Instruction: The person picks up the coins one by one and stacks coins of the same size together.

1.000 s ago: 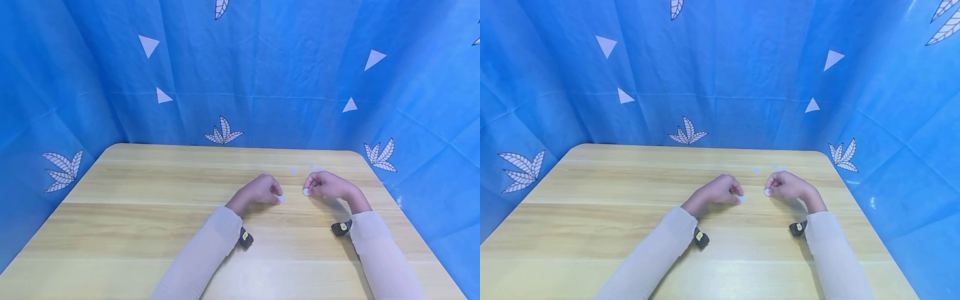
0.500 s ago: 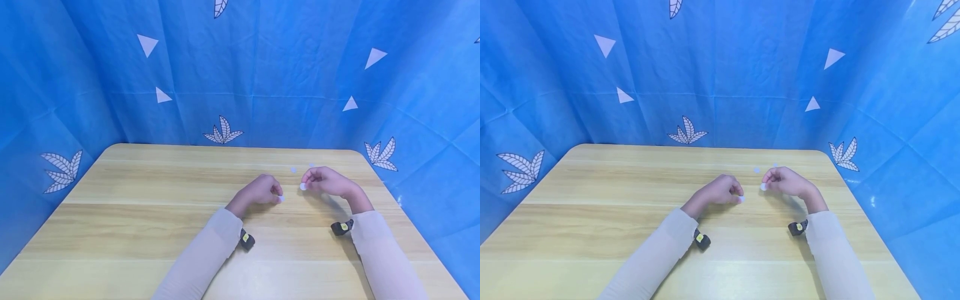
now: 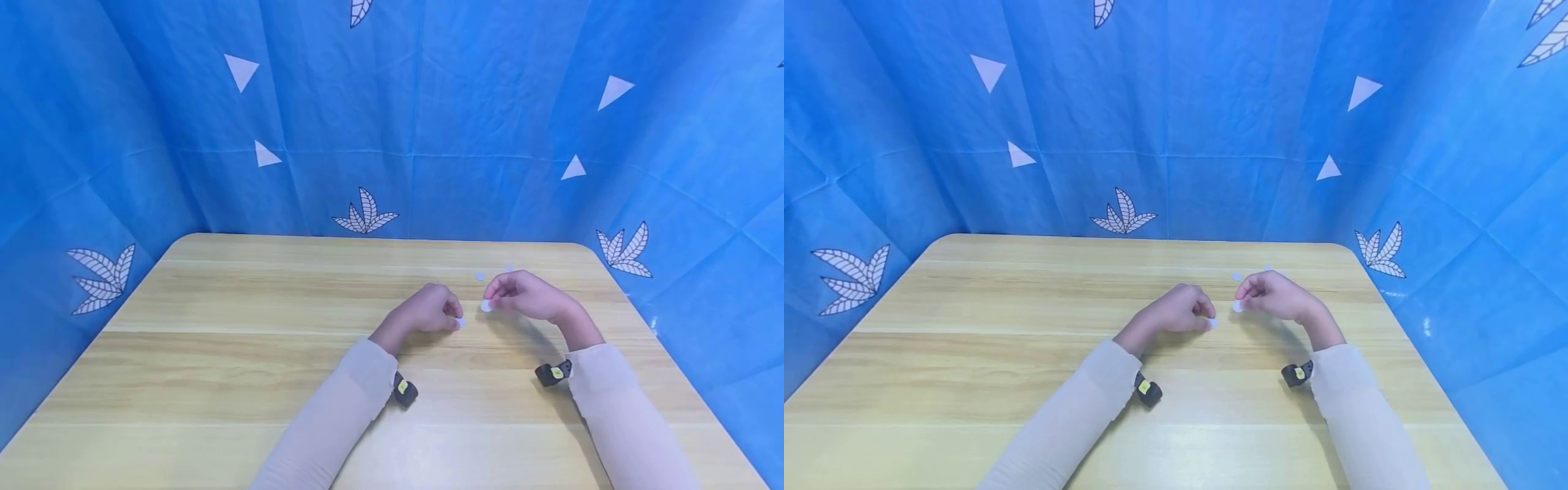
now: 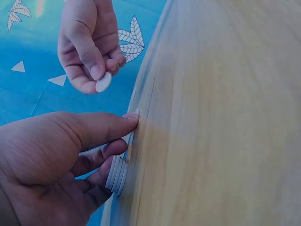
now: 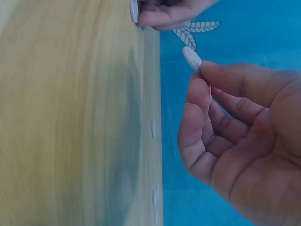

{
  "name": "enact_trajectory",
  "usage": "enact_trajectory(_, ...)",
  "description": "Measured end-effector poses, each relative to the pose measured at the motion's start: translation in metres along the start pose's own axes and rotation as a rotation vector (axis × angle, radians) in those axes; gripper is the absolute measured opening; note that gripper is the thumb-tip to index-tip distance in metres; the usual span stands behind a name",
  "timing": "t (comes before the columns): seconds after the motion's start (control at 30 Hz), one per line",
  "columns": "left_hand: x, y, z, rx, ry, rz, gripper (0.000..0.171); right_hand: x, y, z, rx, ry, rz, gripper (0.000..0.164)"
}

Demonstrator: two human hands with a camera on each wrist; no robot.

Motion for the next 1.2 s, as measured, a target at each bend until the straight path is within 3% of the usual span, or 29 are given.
enact_trajectory(0.4, -0.003, 0.0, 0.0, 0.009, -0.004, 0.016, 0.012, -0.004, -0.004, -0.021, -0.014, -0.114, -0.15, 0.021)
enact_trajectory(1.2, -0.002, -0.001, 0.002, -0.012, 0.002, 0.026, 0.014, -0.007, -0.01, -0.041, 0.026, -0.257, -0.299, 0.017)
Point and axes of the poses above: each hand's wrist, its own y-axis away from the middle knuckle, its own z-axis out of the back of the hand, x = y × z, the point moved 5 cm from there along -y, towards the middle knuckle, and after that the axes turned 11 degrees about -x, right-handed, at the moved point
